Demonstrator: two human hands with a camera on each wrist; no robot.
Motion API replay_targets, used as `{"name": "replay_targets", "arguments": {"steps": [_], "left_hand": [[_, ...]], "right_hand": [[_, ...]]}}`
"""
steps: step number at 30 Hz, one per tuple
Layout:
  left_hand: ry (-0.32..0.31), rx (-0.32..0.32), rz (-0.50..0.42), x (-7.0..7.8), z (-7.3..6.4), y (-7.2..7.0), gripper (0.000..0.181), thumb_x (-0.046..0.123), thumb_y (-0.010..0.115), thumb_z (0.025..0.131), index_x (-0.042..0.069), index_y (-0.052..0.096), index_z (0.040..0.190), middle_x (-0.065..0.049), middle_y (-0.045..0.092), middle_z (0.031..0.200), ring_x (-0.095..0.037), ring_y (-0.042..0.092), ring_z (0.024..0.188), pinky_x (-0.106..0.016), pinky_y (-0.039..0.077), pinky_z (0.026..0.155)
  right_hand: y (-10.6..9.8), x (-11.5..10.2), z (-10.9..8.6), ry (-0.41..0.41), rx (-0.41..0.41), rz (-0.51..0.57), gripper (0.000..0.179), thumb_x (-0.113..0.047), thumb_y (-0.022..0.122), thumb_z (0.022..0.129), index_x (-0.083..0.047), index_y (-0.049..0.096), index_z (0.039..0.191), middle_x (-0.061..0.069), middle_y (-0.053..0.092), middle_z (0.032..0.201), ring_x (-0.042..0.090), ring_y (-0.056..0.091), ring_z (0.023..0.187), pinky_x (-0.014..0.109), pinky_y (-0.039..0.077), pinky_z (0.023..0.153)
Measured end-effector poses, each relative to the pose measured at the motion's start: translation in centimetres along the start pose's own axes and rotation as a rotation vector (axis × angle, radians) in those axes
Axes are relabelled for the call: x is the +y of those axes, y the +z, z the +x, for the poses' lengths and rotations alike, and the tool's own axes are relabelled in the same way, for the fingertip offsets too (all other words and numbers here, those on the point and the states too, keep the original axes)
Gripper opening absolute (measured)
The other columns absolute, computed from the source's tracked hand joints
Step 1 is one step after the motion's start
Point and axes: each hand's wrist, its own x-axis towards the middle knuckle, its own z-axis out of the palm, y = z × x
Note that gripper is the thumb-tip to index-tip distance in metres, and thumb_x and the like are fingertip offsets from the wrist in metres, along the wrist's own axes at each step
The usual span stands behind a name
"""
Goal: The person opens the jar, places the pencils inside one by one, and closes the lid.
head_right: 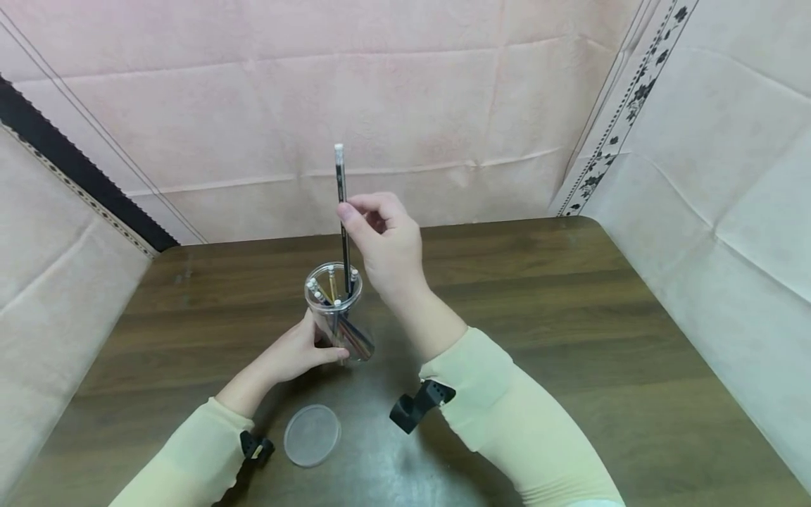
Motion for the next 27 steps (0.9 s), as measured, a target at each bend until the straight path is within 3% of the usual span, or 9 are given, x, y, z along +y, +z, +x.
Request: {"name": "replay_targets", "arguments": {"steps": [5, 12, 21, 27], "left_hand": [[-0.023, -0.005, -0.017, 0.1, 0.0, 0.0, 0.076, 0.044, 0.076, 0.076, 0.016, 0.029, 0.128, -0.002, 0.056, 0.105, -0.015, 0.055, 0.09, -0.038, 0.044, 0.081], [-0.053, 0.004, -0.01, 0.2, 0.0, -0.1, 0.083, 0.048, 0.075, 0.075, 0.017, 0.025, 0.133, -0.004, 0.053, 0.114, -0.017, 0.054, 0.099, -0.042, 0.043, 0.086], [-0.045, -0.002, -0.012, 0.2, 0.0, 0.0, 0.082, 0.046, 0.076, 0.075, 0.017, 0.025, 0.133, -0.003, 0.054, 0.11, -0.016, 0.054, 0.095, -0.04, 0.043, 0.084], [-0.042, 0.008, -0.002, 0.2, 0.1, -0.1, 0.083, 0.048, 0.076, 0.074, 0.016, 0.026, 0.132, -0.003, 0.055, 0.112, -0.016, 0.054, 0.099, -0.041, 0.042, 0.087]], "right_hand": [[-0.4, 1.9, -1.4, 0.09, -0.068, -0.139, 0.014, -0.009, 0.066, 0.087, 0.002, 0.065, 0.095, -0.002, 0.059, 0.089, 0.012, 0.052, 0.079, 0.024, 0.042, 0.069], [-1.4, 3.6, -2.9, 0.117, -0.158, -0.263, 0.011, -0.008, 0.067, 0.086, -0.002, 0.068, 0.095, 0.004, 0.058, 0.092, 0.014, 0.049, 0.077, 0.023, 0.04, 0.065], [-2.8, 4.3, -4.0, 0.161, -0.206, -0.327, 0.017, -0.01, 0.067, 0.087, -0.004, 0.069, 0.102, 0.005, 0.057, 0.094, 0.016, 0.045, 0.076, 0.023, 0.036, 0.063], [-5.5, 4.5, -4.6, 0.18, -0.206, -0.371, 0.016, -0.009, 0.067, 0.087, -0.003, 0.069, 0.102, 0.005, 0.057, 0.094, 0.019, 0.048, 0.076, 0.023, 0.038, 0.063]]}}
